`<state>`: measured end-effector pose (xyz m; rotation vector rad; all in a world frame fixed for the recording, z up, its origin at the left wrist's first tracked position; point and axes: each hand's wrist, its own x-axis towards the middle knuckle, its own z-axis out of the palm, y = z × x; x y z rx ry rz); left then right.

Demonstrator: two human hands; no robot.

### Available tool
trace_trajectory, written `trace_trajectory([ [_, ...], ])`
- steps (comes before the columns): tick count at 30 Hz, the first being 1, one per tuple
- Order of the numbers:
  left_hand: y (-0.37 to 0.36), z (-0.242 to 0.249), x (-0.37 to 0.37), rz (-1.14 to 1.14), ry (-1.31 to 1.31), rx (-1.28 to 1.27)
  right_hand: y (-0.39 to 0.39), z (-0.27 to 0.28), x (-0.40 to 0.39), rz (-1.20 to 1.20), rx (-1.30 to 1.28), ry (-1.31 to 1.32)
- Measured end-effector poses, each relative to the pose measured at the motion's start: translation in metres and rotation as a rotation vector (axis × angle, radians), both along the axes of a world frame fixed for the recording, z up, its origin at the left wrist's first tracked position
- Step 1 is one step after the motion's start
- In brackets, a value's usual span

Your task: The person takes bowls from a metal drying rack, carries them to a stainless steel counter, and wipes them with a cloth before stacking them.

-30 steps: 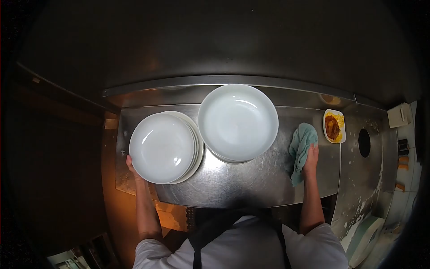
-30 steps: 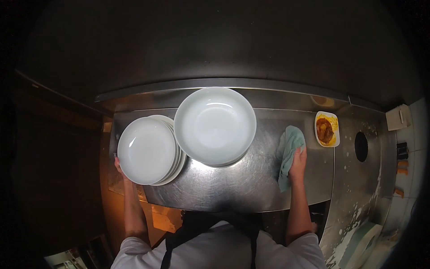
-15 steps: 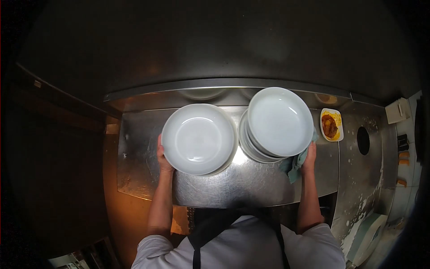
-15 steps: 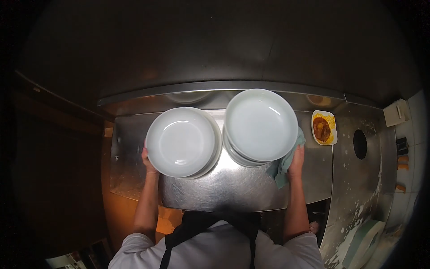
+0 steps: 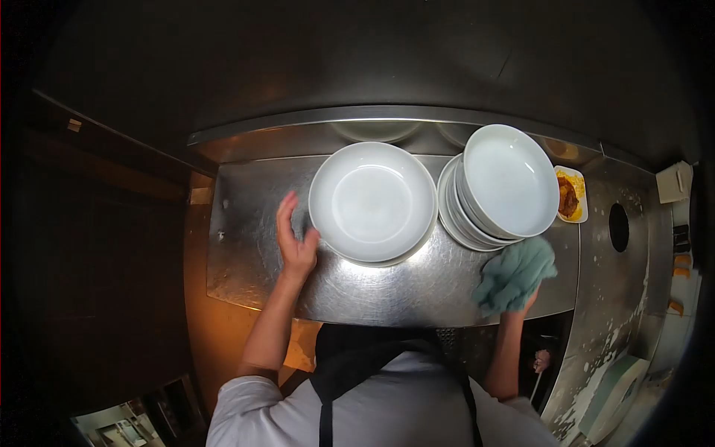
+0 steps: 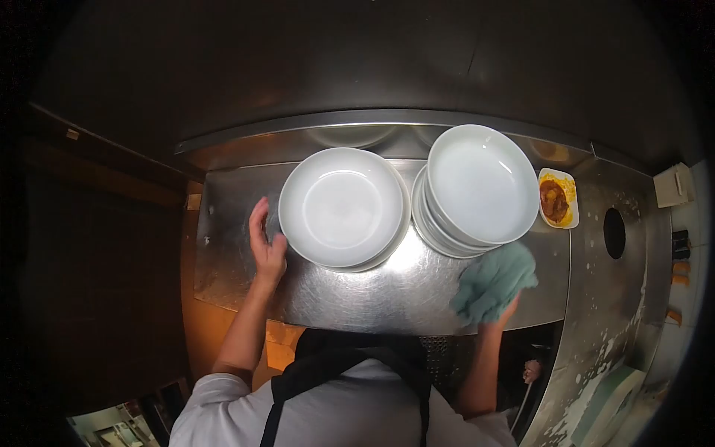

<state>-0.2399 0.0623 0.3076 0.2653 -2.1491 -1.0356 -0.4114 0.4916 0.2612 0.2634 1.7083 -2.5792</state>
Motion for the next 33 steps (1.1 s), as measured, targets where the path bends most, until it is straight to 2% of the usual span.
trace_trajectory([
  [2, 0.0, 0.029, 0.01, -0.028, -0.11, -0.279, -0.023, 0.026, 0.043, 0.143, -0.368, -0.107],
  [4, -0.002, 0.05, 0.014, -0.174, -0.144, -0.432, -0.051, 0.052, 0.075, 0.304, 0.121, -0.006],
  [6, -0.009, 0.07, 0.017, -0.263, -0.129, -0.495, -0.058, 0.054, 0.093, 0.331, 0.343, 0.044],
  [7, -0.009, 0.075, 0.021, -0.257, -0.064, -0.254, -0.072, 0.07, 0.102, 0.341, 0.454, 0.068],
  [8, -0.006, 0.079, 0.023, -0.25, 0.0, -0.015, -0.08, 0.094, 0.107, 0.41, 0.862, 0.318],
  [10, -0.003, 0.085, 0.02, -0.245, 0.124, 0.456, -0.089, 0.095, 0.116, 0.394, 1.185, 0.47],
  [11, -0.003, 0.088, 0.016, -0.333, -0.025, 0.153, -0.094, 0.095, 0.121, 0.367, 1.344, 0.546],
  [13, 0.0, 0.092, 0.007, -0.486, -0.306, -0.459, -0.115, 0.107, 0.126, 0.264, 1.373, 0.592],
  [16, -0.001, 0.068, -0.009, -0.529, -0.466, -0.753, -0.141, 0.131, 0.139, 0.217, 1.356, 0.538],
  [19, -0.016, 0.057, -0.019, -0.701, -0.367, -0.819, -0.157, 0.135, 0.16, 0.17, 1.371, 0.464],
  [20, -0.019, 0.054, -0.021, -0.746, -0.338, -0.787, -0.153, 0.12, 0.17, 0.126, 1.434, 0.486],
  [22, -0.022, 0.055, -0.029, -0.827, -0.28, -0.72, -0.148, 0.106, 0.18, 0.091, 1.35, 0.46],
  [26, -0.018, 0.066, -0.036, -0.764, 0.014, -0.715, -0.136, 0.096, 0.19, 0.105, 0.746, 0.281],
  [29, -0.014, 0.076, -0.043, -0.676, 0.13, -0.729, -0.115, 0.059, 0.177, -0.001, 0.48, 0.264],
  [31, -0.014, 0.081, -0.049, -0.629, 0.186, -0.743, -0.123, 0.081, 0.172, -0.031, 0.46, 0.321],
  [32, -0.014, 0.086, -0.057, -0.574, 0.21, -0.71, -0.127, 0.102, 0.175, -0.016, 0.581, 0.394],
  [33, -0.016, 0.093, -0.065, -0.52, 0.232, -0.677, -0.138, 0.124, 0.18, 0.019, 0.866, 0.535],
])
